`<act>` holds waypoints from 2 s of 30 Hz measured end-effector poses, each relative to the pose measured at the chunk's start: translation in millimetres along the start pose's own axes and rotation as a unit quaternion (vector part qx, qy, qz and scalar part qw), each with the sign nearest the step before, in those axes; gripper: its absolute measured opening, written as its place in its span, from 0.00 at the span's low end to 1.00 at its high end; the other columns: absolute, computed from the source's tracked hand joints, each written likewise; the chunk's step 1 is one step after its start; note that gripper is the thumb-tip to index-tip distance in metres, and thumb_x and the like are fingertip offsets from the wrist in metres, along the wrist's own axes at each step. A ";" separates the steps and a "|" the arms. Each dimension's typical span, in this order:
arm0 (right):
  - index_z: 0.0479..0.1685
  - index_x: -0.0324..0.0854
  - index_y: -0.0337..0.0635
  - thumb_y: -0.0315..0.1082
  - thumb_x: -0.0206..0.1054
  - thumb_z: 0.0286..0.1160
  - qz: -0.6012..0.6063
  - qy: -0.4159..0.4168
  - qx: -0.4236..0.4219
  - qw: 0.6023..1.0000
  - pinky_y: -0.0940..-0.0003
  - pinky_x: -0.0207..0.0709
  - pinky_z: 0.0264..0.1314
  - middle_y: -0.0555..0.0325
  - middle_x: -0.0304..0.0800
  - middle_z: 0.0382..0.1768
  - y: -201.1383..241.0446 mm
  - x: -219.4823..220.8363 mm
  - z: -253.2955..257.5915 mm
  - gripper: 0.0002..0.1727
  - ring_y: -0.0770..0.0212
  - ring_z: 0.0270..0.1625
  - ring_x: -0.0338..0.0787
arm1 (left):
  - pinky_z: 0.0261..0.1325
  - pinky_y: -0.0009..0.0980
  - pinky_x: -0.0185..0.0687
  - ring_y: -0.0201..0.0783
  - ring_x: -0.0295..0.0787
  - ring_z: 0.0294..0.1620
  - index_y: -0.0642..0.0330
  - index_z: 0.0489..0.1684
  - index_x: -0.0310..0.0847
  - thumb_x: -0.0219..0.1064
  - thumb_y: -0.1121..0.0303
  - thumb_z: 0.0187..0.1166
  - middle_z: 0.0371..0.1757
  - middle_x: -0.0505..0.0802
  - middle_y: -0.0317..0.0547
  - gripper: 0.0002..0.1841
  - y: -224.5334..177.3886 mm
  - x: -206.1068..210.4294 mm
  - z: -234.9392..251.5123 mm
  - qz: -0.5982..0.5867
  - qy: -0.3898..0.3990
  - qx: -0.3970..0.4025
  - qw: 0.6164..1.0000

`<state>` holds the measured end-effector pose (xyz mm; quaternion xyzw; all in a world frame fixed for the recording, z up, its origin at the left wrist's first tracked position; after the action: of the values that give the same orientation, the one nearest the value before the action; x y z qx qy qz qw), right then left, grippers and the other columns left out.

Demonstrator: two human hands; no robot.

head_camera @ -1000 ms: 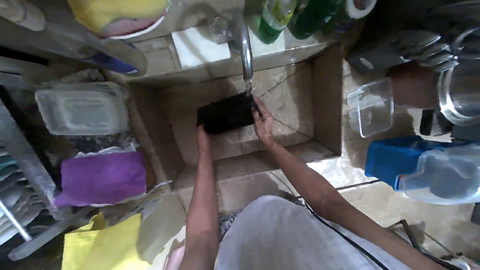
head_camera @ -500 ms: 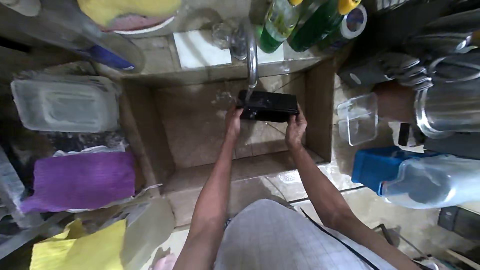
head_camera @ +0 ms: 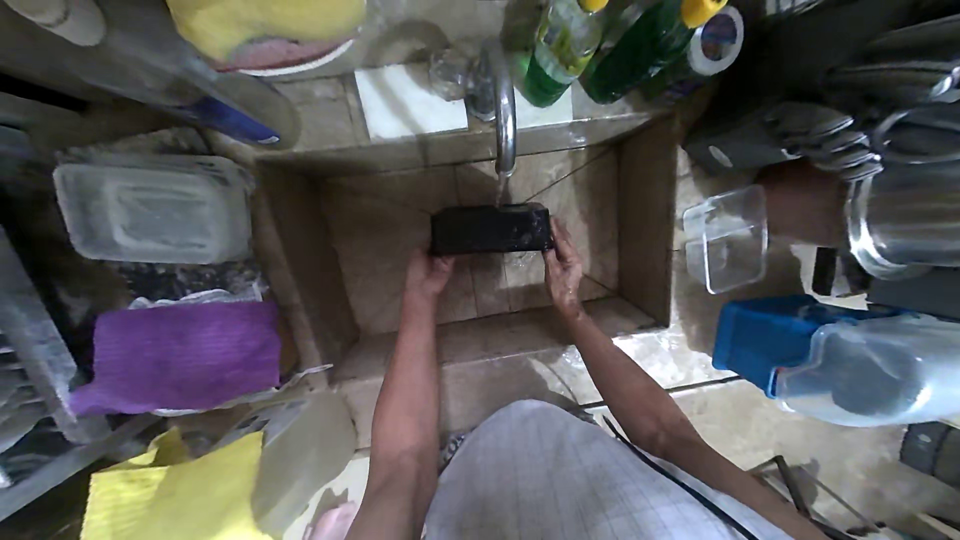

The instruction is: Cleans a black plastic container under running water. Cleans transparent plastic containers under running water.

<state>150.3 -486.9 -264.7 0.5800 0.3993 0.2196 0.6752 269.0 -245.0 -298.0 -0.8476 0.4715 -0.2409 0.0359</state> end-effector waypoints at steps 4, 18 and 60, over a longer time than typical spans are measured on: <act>0.82 0.74 0.39 0.27 0.63 0.82 0.073 0.014 0.150 0.986 0.58 0.80 0.78 0.50 0.74 0.83 -15.0 -15.9 -34.6 0.27 0.56 0.79 0.81 | 0.58 0.40 0.88 0.41 0.90 0.55 0.57 0.70 0.74 0.48 0.67 0.93 0.56 0.90 0.47 0.16 -1.8 9.5 -4.4 0.045 0.103 0.027 0.993; 0.76 0.74 0.54 0.65 0.40 0.89 0.293 -0.062 0.445 0.844 0.43 0.83 0.63 0.54 0.89 0.64 -67.5 -20.8 -6.3 0.34 0.52 0.65 0.88 | 0.74 0.51 0.80 0.47 0.78 0.78 0.45 0.92 0.58 0.55 0.72 0.84 0.85 0.75 0.46 0.33 6.6 60.9 -5.8 0.299 0.292 0.059 0.906; 0.78 0.75 0.43 0.37 0.58 0.89 0.238 -0.074 0.303 0.920 0.53 0.90 0.57 0.52 0.92 0.56 83.0 -107.3 -22.8 0.21 0.57 0.53 0.93 | 0.28 0.22 0.77 0.25 0.82 0.30 0.40 0.75 0.77 0.65 0.54 0.85 0.54 0.91 0.34 0.20 -153.7 212.2 -14.7 0.576 0.130 0.224 0.776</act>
<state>83.3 -535.5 -154.8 0.8492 0.2461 0.1987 0.4229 475.9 -330.9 -161.3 -0.3465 0.8045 -0.3819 0.2947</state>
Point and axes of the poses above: each hand's wrist, its own z-axis towards the middle knuckle, its own x-axis out of the palm, y = z × x, the point moved 7 cm from there along z, towards the middle knuckle
